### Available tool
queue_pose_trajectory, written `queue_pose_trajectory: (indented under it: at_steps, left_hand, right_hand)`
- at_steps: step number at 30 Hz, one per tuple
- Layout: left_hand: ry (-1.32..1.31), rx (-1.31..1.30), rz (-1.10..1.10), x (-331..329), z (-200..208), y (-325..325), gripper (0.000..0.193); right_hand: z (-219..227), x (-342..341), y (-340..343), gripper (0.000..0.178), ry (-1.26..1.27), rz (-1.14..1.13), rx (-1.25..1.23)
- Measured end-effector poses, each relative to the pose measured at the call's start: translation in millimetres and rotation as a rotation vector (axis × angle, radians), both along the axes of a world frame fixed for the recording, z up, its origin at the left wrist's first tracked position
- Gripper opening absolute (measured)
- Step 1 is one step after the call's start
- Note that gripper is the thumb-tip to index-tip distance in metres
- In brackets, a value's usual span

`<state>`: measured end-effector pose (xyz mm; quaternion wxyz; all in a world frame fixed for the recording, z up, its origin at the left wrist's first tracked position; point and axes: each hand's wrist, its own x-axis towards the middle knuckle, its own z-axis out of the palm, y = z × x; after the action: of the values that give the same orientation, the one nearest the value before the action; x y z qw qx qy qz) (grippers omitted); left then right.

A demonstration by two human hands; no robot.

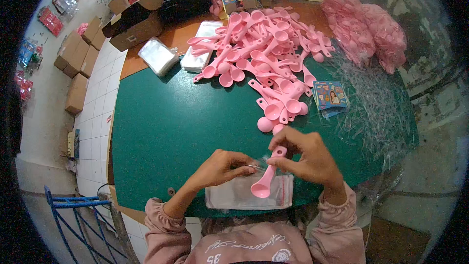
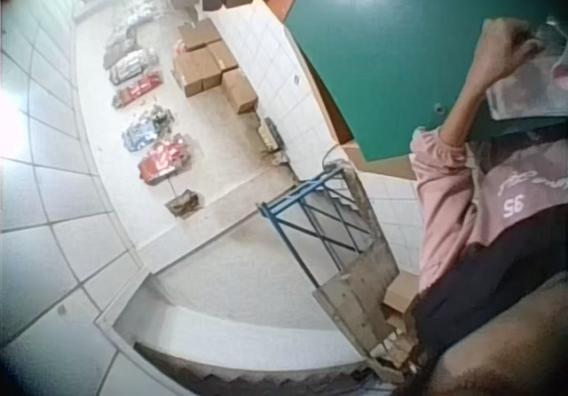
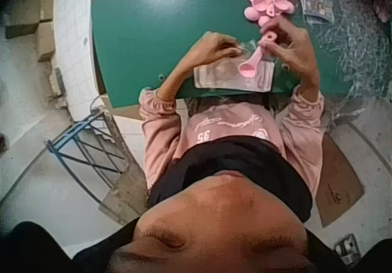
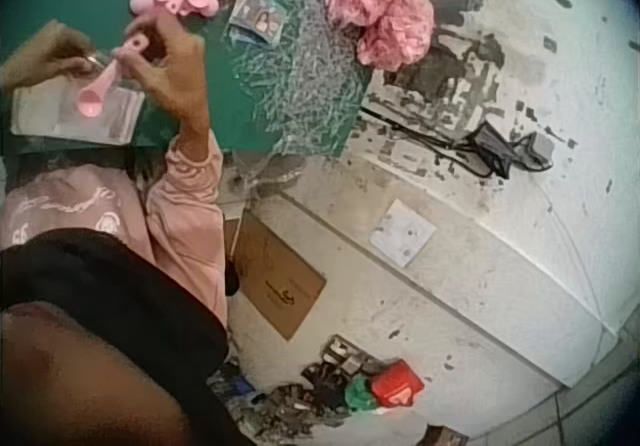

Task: The person repeatedly picks up pink plastic spoons, places each into a clear plastic bag, inserts a small card, and seals the bag. The person then sets the sealed package aside and repeats the process with additional spoons and bags.

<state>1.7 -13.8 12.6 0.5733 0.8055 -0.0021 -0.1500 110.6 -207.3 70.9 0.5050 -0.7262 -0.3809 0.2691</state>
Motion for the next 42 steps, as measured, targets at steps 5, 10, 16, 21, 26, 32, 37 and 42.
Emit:
queue_pose_trajectory:
  at_steps: [5, 10, 16, 21, 26, 32, 37, 42]
  left_hand:
    - [-0.246, -0.047, -0.048, 1.0, -8.9, 22.3, 0.024]
    - [0.115, -0.567, 0.214, 0.7, 21.1, 29.2, 0.026]
    - [0.077, -0.613, 0.358, 0.3, 11.8, 23.9, 0.027]
    - [0.065, -0.527, 0.402, 0.8, 8.9, 26.6, 0.031]
    - [0.045, -0.506, 0.377, 1.5, 10.1, 24.6, 0.034]
    - [0.001, -0.424, 0.256, 3.3, 3.7, 23.5, 0.028]
    - [0.117, -0.247, 0.033, -0.4, 6.9, 35.2, 0.032]
    - [0.049, -0.607, 0.222, 2.6, 29.0, 20.3, 0.031]
  right_hand:
    - [-14.3, -13.5, -9.3, 0.018, -0.152, -0.192, -0.213]
    - [-10.2, -12.1, -5.2, 0.014, -0.24, -0.171, -0.211]
    - [-6.6, -7.0, 21.6, 0.012, -0.191, -0.644, 0.304]
    - [-6.2, -10.5, 26.5, 0.015, -0.2, -0.621, 0.3]
    - [-6.6, -16.7, 32.1, 0.015, -0.183, -0.555, 0.263]
    - [-11.8, -15.4, 42.2, 0.016, -0.007, -0.335, 0.245]
    - [-11.7, -13.3, 42.1, 0.023, 0.071, -0.206, 0.303]
    - [-15.7, -4.5, 38.9, 0.044, -0.202, 0.087, 0.255]
